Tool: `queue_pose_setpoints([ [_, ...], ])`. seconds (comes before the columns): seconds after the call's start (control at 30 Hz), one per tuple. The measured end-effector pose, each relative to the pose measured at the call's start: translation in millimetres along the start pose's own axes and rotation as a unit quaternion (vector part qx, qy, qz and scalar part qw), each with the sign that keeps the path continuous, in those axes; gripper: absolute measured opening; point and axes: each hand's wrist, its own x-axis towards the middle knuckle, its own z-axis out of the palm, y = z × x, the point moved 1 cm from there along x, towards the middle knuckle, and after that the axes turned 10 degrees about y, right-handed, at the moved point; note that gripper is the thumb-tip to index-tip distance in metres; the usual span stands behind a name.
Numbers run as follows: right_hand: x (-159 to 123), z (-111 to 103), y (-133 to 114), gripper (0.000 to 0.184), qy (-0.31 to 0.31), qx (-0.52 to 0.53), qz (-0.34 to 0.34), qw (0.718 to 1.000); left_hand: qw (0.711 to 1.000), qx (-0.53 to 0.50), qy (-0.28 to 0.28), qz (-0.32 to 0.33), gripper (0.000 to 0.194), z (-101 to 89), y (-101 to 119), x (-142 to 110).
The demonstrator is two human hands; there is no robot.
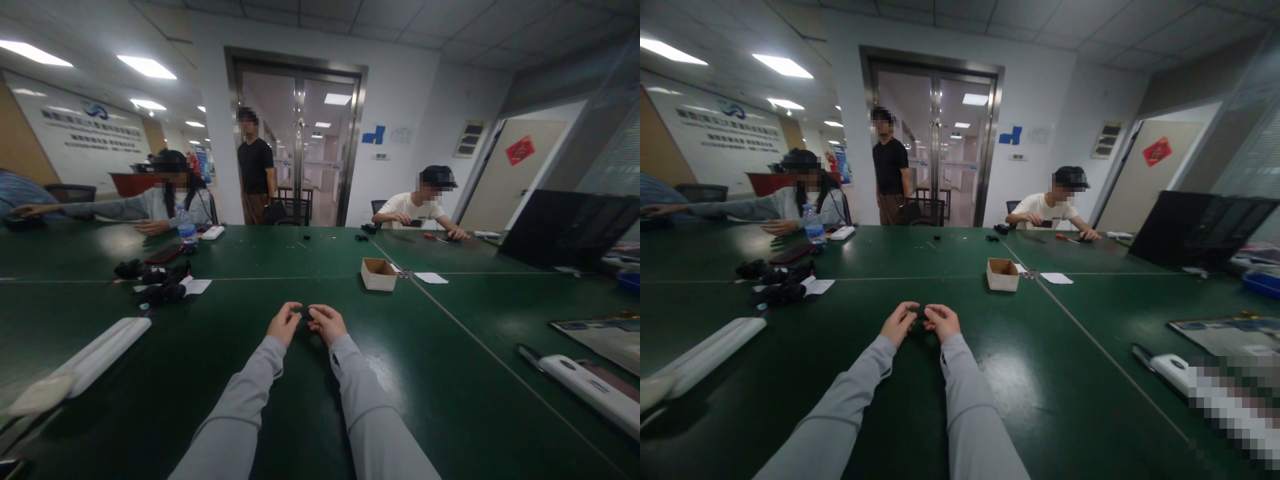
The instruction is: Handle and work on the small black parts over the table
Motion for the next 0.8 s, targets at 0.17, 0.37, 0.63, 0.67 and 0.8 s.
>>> queue_pose_setpoints([
  [0.17,-0.6,0.1,-0.3,0.042,-0.002,-0.003,-0.003,1.000,1.000,-0.005,0.005,-0.009,0.034,0.6,3.6,-2.0],
  [0.37,0.4,-0.5,1.2,0.041,-0.004,-0.002,-0.004,1.000,1.000,-0.012,-0.015,-0.010,0.030,-0.7,2.8,-0.8],
  [0.63,0.0,-0.1,-0.3,0.040,-0.007,-0.005,0.004,1.000,1.000,0.014,0.002,0.006,0.031,0.5,-1.4,1.1],
  [0.67,0.1,-0.1,-0.2,0.040,-0.008,-0.005,0.006,1.000,1.000,0.013,0.005,0.010,0.030,0.6,-2.1,1.3],
  [0.8,0.7,-0.2,0.3,0.039,-0.010,-0.006,0.007,1.000,1.000,-0.007,0.010,0.005,0.028,0.5,-3.3,2.2],
])
